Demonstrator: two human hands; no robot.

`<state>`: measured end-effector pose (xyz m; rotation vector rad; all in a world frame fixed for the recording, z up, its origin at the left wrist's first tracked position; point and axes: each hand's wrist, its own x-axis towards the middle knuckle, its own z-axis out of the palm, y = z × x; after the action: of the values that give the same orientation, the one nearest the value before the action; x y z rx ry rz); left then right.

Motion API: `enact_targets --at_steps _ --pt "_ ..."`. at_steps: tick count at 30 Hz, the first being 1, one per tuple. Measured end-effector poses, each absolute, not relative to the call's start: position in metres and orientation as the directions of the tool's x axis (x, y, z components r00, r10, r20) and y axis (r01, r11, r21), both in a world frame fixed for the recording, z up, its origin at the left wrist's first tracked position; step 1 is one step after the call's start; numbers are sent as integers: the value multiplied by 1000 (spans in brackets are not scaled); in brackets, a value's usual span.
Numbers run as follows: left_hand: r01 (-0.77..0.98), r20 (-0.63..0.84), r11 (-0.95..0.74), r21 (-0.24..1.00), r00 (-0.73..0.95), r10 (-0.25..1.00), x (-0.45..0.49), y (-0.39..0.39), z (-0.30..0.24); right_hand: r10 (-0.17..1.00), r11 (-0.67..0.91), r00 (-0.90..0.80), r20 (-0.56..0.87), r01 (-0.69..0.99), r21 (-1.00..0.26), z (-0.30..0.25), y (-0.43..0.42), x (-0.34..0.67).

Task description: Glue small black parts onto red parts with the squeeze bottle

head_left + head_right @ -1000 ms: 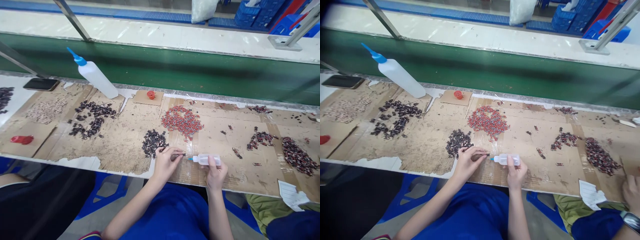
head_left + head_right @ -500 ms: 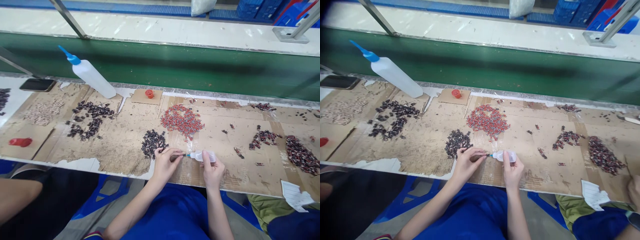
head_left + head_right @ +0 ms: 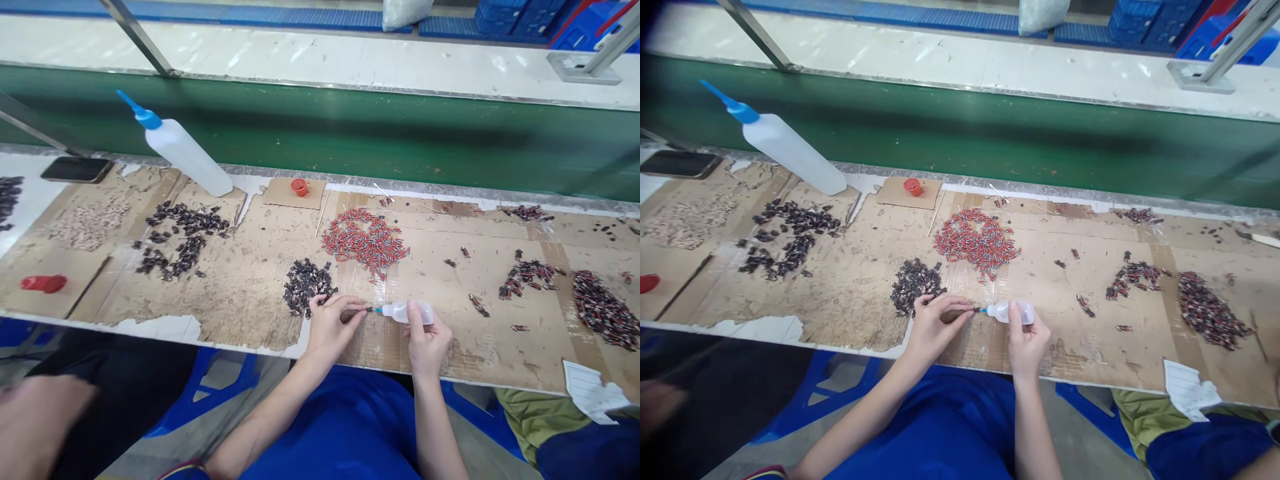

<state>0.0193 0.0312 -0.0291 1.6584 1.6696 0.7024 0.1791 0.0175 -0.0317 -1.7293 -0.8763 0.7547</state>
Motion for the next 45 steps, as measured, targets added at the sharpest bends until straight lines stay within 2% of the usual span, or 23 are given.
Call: enact_targets --at_steps 8,11,14,16,21,25,27,29,33,35,37,39,42,45 --pt "636 -71 37 771 29 997 21 29 -29 831 -204 552 -68 188 -961 -32 18 177" --pt "639 -72 32 768 37 997 21 29 -29 775 -158 625 -91 52 -986 -38 17 180" --pt "659 -66 10 752 60 996 19 30 -28 713 -33 690 -121 -139 -990 -41 19 185" --pt "679 -51 -31 733 100 994 17 33 -26 702 29 707 -89 -153 -988 -40 21 190" --pt "734 51 -147 663 151 987 20 52 -15 706 12 702 94 121 -993 -41 25 203" --pt "785 59 -159 599 155 986 33 73 -18 747 -99 661 77 225 -969 -45 27 210" --pt "805 36 -145 575 152 988 39 80 -23 744 -100 663 90 243 -965 -45 24 209" --pt "814 26 -137 565 148 989 42 84 -27 693 -43 695 193 307 -951 -42 18 204" --pt "772 53 -174 612 180 982 37 75 -24 487 130 711 508 516 -847 -39 -4 185" --pt "718 64 -207 664 221 973 34 62 -16 608 171 621 495 507 -845 -39 -12 174" --pt "656 68 -227 720 259 963 32 47 -7 772 168 517 370 396 -903 -39 -14 164" --pt "608 72 -228 761 270 960 30 35 0 864 134 439 246 271 -953 -38 -11 156" --pt "587 73 -204 783 240 968 29 25 2 909 82 392 145 172 -982 -36 -4 151" --pt "600 65 -208 773 251 966 26 24 -5 908 11 412 75 154 -988 -37 -3 156"
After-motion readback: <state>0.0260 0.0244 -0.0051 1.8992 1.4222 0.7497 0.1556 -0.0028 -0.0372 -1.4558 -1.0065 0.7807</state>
